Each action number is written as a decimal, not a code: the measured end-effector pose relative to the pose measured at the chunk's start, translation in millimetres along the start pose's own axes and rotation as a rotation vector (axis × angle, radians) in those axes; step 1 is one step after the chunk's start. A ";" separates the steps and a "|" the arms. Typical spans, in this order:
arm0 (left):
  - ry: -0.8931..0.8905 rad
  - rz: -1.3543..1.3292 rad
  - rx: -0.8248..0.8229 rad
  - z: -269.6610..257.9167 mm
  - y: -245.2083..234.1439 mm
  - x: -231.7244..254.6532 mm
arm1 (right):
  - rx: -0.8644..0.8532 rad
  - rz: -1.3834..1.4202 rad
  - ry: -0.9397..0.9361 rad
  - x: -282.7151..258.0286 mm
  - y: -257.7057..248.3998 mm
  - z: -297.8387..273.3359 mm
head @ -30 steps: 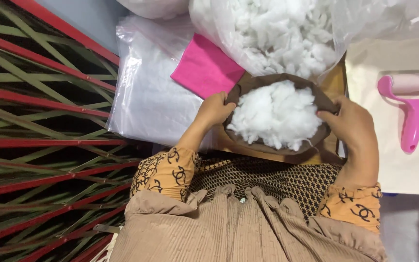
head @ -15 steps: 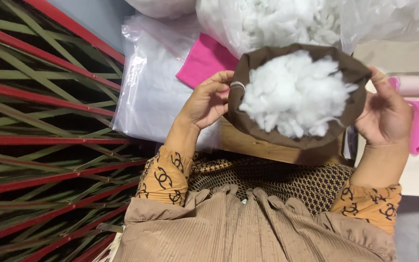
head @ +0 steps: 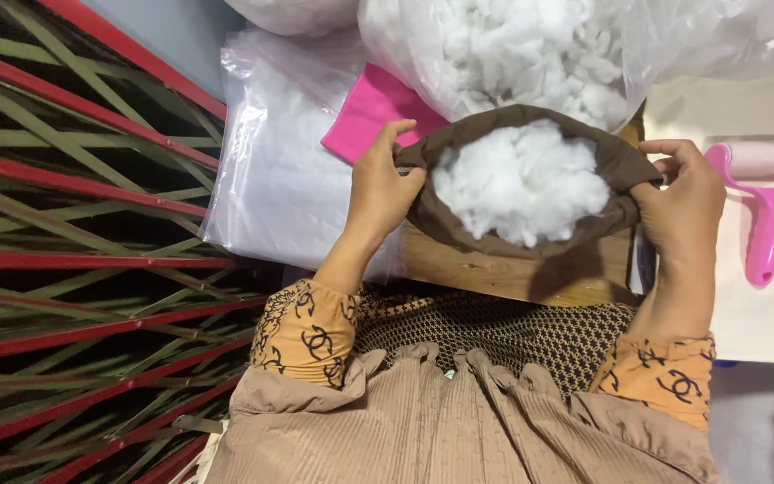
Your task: Stuffing a brown pillow cover with white fiberfill material by hand.
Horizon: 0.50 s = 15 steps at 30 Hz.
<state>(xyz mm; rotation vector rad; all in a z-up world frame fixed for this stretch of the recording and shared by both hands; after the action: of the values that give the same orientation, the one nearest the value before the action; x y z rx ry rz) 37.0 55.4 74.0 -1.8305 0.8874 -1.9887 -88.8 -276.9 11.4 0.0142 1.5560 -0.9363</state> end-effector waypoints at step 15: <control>0.093 0.275 -0.067 19.1 26.5 -37.3 | -0.536 -0.133 0.220 -40.7 -13.8 -21.5</control>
<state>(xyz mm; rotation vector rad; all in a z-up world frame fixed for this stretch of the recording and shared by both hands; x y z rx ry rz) 56.0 52.8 28.3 -1.5604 1.1765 -1.9028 -103.7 -254.2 51.0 -0.3811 1.9926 -0.6070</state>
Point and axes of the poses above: each hand's wrist, its own z-axis towards the middle knuckle, its own y-axis out of the palm, x = y × z, the point moved 1 cm from there along z, towards the middle knuckle, and after that the axes turned 4 degrees about z, right-handed, at the moved point
